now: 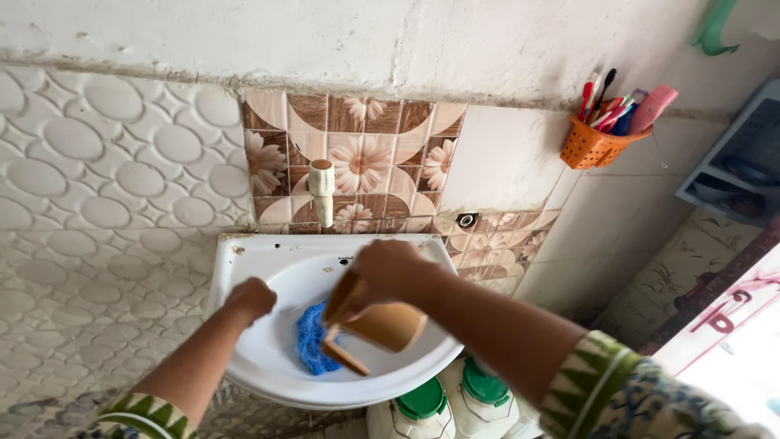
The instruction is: The person cleans a white bathroom sink using a blue scrubber and a brown mug. They repeatedly scoop water from a green basin, pour it over the scrubber and sink, and wipe the sink surfaces. The person also rinses the scrubber and mug during the process.
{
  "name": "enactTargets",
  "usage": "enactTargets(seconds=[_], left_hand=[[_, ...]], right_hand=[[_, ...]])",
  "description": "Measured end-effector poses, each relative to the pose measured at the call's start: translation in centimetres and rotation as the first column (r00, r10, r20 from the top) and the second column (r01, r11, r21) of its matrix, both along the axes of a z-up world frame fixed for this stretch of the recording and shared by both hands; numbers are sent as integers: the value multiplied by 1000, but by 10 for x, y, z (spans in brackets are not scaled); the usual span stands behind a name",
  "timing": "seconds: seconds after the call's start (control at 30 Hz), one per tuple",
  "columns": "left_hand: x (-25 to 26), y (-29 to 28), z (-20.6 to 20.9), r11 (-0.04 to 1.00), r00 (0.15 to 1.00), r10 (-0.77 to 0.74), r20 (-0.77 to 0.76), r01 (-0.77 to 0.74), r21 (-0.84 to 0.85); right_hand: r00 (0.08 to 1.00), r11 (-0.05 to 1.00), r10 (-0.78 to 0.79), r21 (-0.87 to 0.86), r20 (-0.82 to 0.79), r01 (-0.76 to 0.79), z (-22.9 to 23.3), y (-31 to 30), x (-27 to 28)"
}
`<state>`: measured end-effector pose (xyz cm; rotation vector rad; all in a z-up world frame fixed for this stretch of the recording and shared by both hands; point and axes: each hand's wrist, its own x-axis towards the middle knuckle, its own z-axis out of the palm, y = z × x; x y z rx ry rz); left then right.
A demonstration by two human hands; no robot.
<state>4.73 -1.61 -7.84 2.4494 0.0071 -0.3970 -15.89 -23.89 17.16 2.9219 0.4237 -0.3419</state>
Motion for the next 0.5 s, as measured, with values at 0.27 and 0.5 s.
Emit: enactTargets(seconds=[0.27, 0.5], left_hand=[[-24, -31, -9, 849, 954, -257, -157, 145, -508], [-13, -65, -27, 971, 907, -199, 372, 234, -52]], right_hand=[[988, 999, 50, -21, 143, -47, 1, 23, -22], [974, 972, -208, -94, 85, 215, 6, -42, -50]])
